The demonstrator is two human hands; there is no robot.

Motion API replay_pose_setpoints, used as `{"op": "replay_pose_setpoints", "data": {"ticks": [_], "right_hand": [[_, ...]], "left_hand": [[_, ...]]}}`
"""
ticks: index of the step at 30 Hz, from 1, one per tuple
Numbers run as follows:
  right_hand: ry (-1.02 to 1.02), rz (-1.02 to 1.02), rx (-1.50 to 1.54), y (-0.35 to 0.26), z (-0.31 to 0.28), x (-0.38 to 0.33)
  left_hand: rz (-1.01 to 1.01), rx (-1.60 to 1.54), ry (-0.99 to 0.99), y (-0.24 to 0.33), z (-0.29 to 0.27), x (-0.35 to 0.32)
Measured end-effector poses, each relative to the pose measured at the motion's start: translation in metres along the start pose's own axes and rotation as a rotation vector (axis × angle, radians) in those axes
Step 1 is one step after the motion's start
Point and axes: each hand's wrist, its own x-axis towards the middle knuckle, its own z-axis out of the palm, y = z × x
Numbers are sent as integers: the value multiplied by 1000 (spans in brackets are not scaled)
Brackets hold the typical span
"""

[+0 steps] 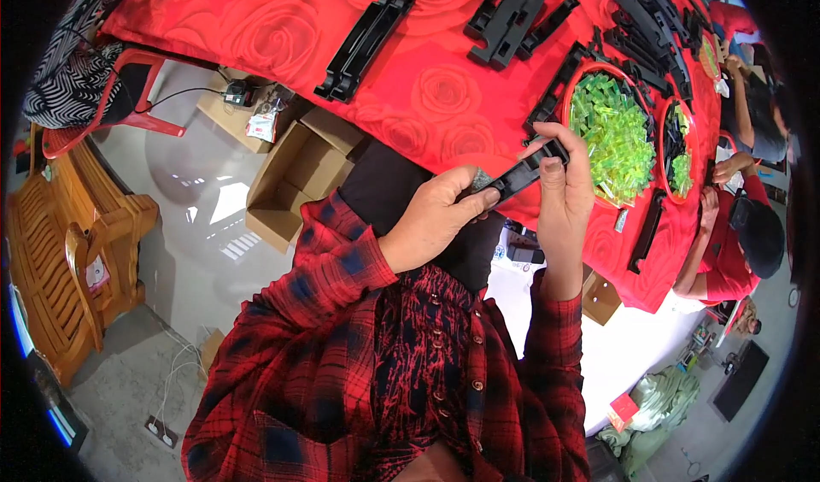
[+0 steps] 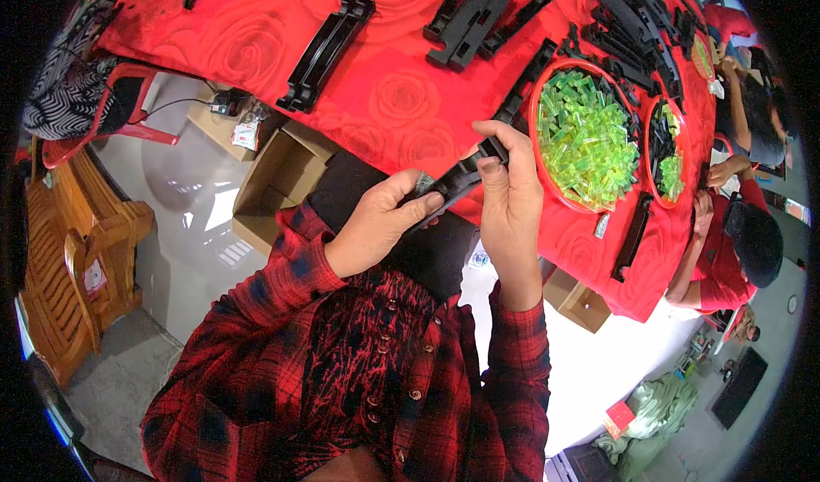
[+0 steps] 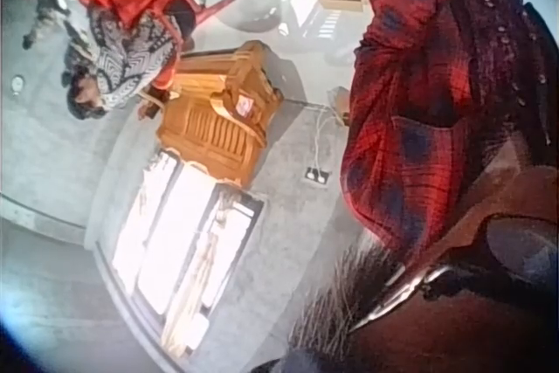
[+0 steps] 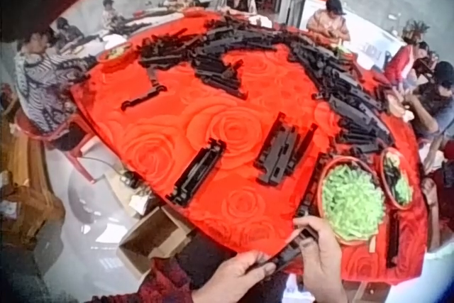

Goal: The person wipes glasses with a cloth, then takes components from a tray and fits them into black plastic casings by hand.

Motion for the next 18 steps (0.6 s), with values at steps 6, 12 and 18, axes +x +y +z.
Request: {"op": "replay_pose_setpoints", "data": {"ticks": [6, 12, 18], "right_hand": [[5, -54, -87, 4, 6, -3], [7, 120, -75, 13, 0, 2], [15, 210, 80, 14, 0, 3]], "left_hand": [[-39, -115, -22, -16, -3, 6], [-250, -310, -365, 1, -19, 7], [-343, -674, -453, -9, -24, 9]]}}
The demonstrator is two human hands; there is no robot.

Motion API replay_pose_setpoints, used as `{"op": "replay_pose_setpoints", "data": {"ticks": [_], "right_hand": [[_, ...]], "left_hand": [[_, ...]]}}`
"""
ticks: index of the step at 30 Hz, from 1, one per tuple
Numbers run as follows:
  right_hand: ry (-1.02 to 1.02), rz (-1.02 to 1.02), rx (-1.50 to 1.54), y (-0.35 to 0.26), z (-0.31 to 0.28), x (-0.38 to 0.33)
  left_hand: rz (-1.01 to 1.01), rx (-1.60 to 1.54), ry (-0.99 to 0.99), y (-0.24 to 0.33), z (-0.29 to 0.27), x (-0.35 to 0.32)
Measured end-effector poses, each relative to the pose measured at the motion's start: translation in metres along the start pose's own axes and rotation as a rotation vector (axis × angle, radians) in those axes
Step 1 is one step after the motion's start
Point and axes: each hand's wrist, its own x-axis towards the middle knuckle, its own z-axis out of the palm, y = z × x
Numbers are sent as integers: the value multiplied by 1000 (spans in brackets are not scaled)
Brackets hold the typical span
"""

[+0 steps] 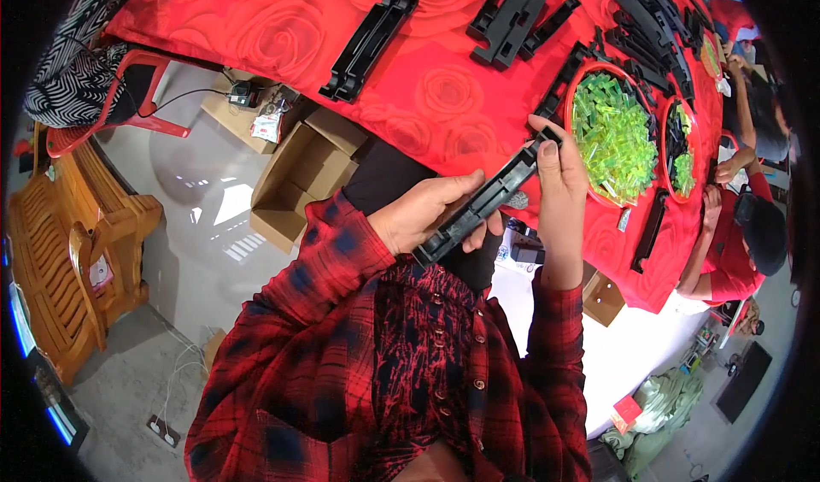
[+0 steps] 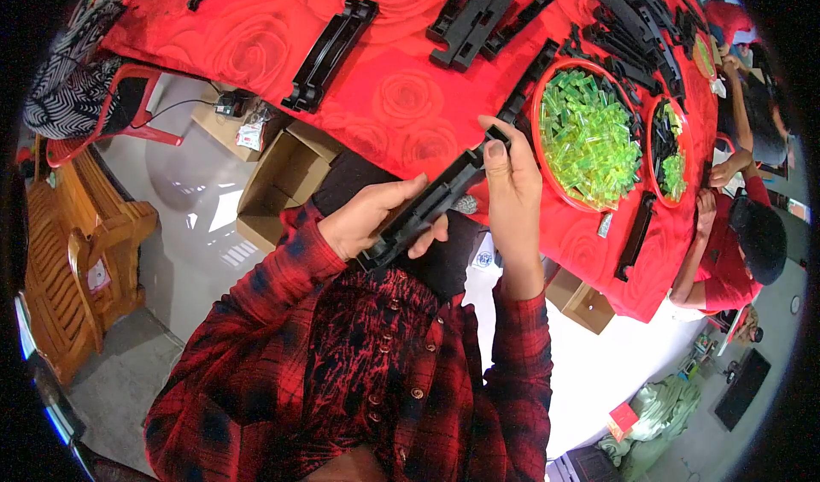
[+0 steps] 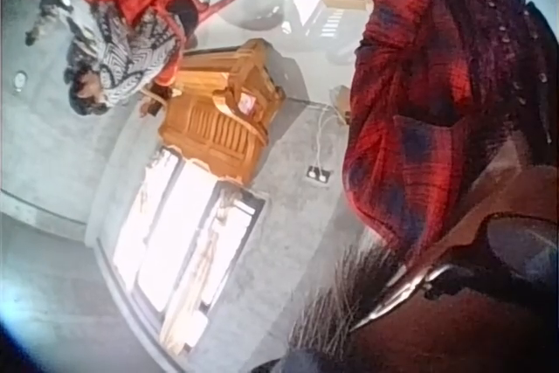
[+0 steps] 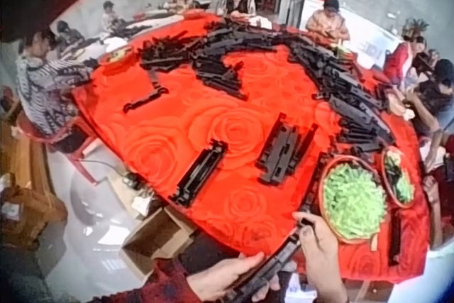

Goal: The person wipes glasses with a cloth, then takes components from a tray and fits them into black plastic casings by hand.

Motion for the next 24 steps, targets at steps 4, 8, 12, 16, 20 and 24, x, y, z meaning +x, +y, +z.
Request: {"op": "replay_pose_setpoints", "data": {"ticks": [4, 8, 12, 16, 20, 24], "right_hand": [[93, -18, 19, 1, 9, -3], [231, -306, -375, -3, 9, -15], [85, -472, -772, -17, 23, -33], [11, -440, -881, -21, 31, -33], [-29, -362, -966, -18, 35, -30], [-49, -368, -905, -10, 36, -27]], "left_hand": [[32, -75, 95, -7, -2, 4], [147, -105, 228, -2, 1, 4], [202, -137, 174, -7, -10, 8], [226, -174, 310, -9, -4, 12], [288, -54, 256, -11, -5, 12], [306, -90, 311, -11, -1, 14]]}}
